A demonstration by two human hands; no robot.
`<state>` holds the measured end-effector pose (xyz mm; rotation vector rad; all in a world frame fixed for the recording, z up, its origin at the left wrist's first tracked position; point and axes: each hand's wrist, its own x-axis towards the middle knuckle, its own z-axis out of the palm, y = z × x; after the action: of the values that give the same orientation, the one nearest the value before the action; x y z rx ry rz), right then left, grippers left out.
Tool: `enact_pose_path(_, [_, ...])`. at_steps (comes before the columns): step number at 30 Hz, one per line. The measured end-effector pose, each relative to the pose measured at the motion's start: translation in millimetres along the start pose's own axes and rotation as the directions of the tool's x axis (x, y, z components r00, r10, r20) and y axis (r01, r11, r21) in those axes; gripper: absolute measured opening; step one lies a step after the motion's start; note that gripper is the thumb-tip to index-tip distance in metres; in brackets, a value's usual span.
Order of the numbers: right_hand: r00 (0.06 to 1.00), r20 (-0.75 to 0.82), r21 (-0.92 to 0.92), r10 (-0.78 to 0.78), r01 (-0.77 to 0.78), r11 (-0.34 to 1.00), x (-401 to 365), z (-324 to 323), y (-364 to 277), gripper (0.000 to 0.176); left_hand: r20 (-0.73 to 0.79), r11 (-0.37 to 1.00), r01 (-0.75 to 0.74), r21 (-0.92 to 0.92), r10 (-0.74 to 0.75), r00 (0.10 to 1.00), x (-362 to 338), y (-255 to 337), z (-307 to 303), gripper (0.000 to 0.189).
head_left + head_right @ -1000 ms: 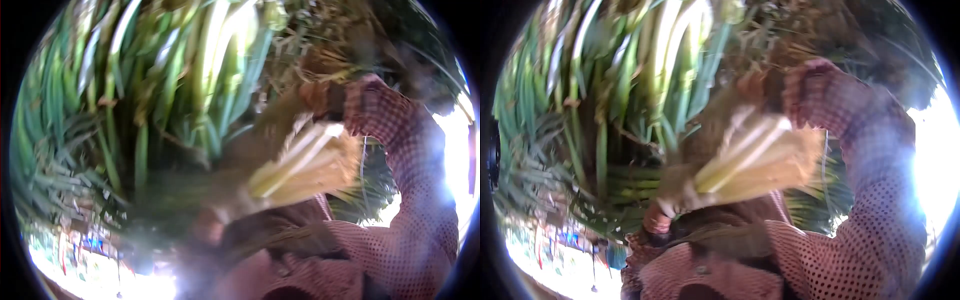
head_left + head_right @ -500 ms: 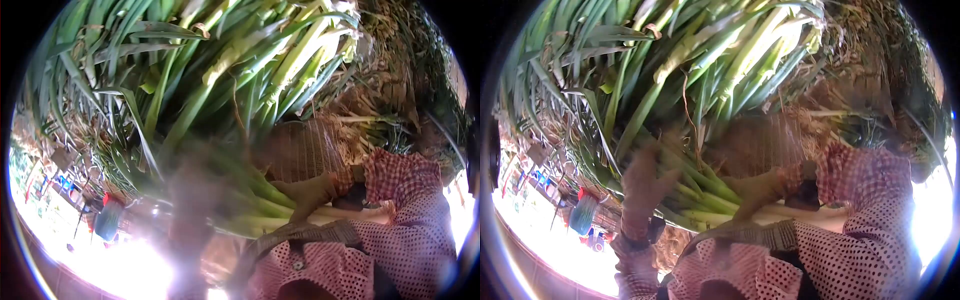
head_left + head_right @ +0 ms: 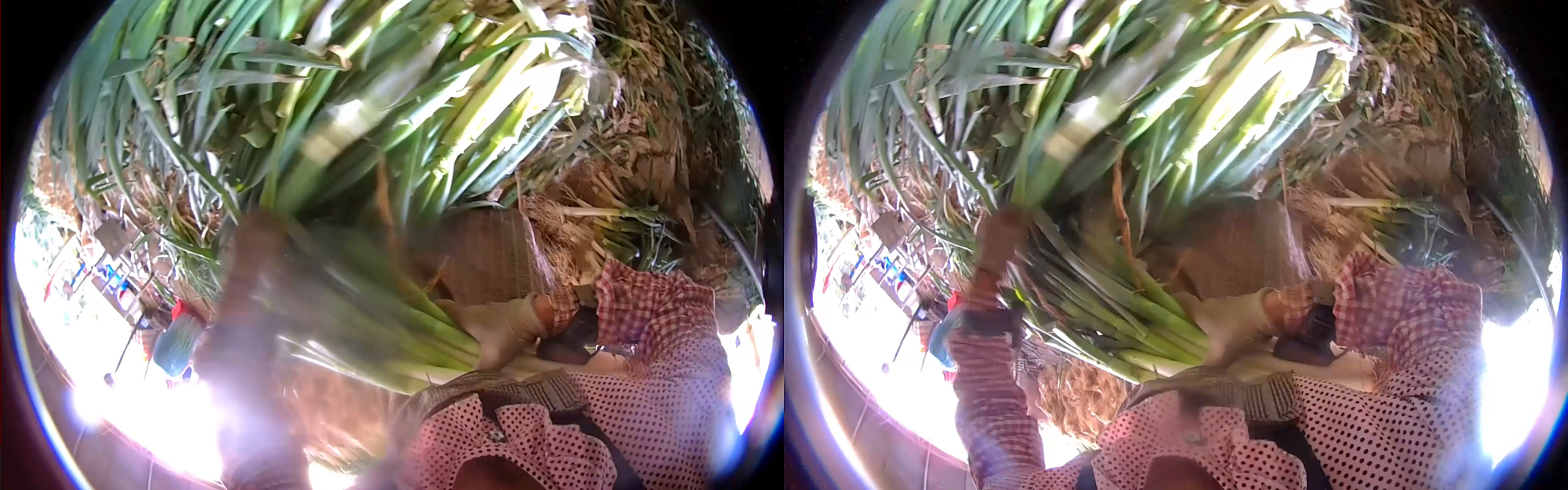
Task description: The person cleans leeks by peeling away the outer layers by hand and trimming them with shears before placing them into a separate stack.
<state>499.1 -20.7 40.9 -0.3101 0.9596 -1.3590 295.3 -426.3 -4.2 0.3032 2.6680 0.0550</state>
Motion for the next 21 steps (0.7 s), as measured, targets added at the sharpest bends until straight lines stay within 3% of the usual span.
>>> enact_pose_path(2, [0.999,-0.032,-0.011,-0.001,0.001,1.0,0,4,5,0.111,-0.227,0.953,0.11,-0.283,-0.178,0.958,73,5,-65,0.038])
enact_pose_path(4, [0.999,-0.049,-0.029,0.016,-0.017,0.999,1,5,5,0.109,-0.371,0.847,0.026,-0.531,-0.259,0.892,118,36,-117,0.043])
enact_pose_path(5, [0.998,-0.041,-0.035,0.042,-0.044,0.998,1,3,-1,0.108,-0.367,0.826,-0.017,-0.564,-0.231,0.901,123,58,-125,0.046])
enact_pose_path(7, [0.998,-0.023,-0.022,0.057,-0.058,0.998,-2,-2,-4,0.106,-0.112,0.912,-0.073,-0.403,0.03,0.993,89,119,-104,0.052])
enact_pose_path(8, [0.999,-0.012,0.004,0.053,-0.052,0.999,-2,-2,-4,0.104,0.09,0.949,-0.114,-0.294,0.146,0.985,62,153,-85,0.056])
enact_pose_path(9, [0.999,-0.012,0.018,0.053,-0.053,0.998,-3,-3,-4,0.103,0.343,0.971,-0.154,-0.184,0.21,0.915,30,188,-67,0.059])
enact_pose_path(10, [0.998,-0.011,0.033,0.054,-0.054,0.998,-3,-3,-3,0.102,0.607,0.995,-0.099,0.011,0.072,0.792,12,214,-50,0.053])
enact_pose_path(12, [0.998,-0.03,0.05,0.046,-0.045,0.998,-5,-5,-5,0.101,0.89,0.973,-0.225,-0.044,0.141,0.434,-20,227,-10,0.04])
enact_pose_path(13, [0.999,-0.043,0.066,0.032,-0.029,0.997,-7,-5,-6,0.101,0.726,0.934,-0.351,-0.065,0.286,0.626,-24,192,25,0.035])
enact_pose_path(14, [0.998,-0.061,0.098,-0.004,0.01,0.995,-12,-8,-11,0.1,0.507,0.882,-0.469,-0.05,0.427,0.749,-23,135,60,0.03])
enact_pose_path(15, [0.996,-0.074,0.125,-0.043,0.052,0.991,-14,-8,-12,0.1,0.365,0.93,-0.365,-0.037,0.353,0.862,10,113,40,0.025])
enact_pose_path(16, [0.997,-0.052,0.169,-0.057,0.065,0.983,-7,-2,-1,0.108,0.202,0.984,-0.15,-0.094,0.166,0.965,53,85,11,0.02])
enact_pose_path(17, [0.997,-0.031,0.209,-0.074,0.079,0.975,3,6,19,0.116,0.009,0.967,0.046,-0.252,-0.046,0.999,92,61,-30,0.016])
enact_pose_path(18, [0.993,-0.04,0.203,-0.115,0.121,0.972,5,7,26,0.118,-0.163,0.863,0.142,-0.486,-0.249,0.955,119,42,-70,0.014])
enact_pose_path(19, [0.987,-0.049,0.197,-0.156,0.163,0.967,7,8,34,0.12,-0.264,0.691,0.114,-0.714,-0.416,0.87,132,23,-102,0.014])
enact_pose_path(20, [0.97,-0.086,0.151,-0.225,0.236,0.96,6,8,37,0.116,-0.267,0.543,0.072,-0.837,-0.519,0.812,116,14,-123,0.016])
enact_pose_path(21, [0.96,-0.111,0.141,-0.258,0.272,0.952,6,6,34,0.115,-0.184,0.533,0.154,-0.832,-0.527,0.83,93,-7,-126,0.015])
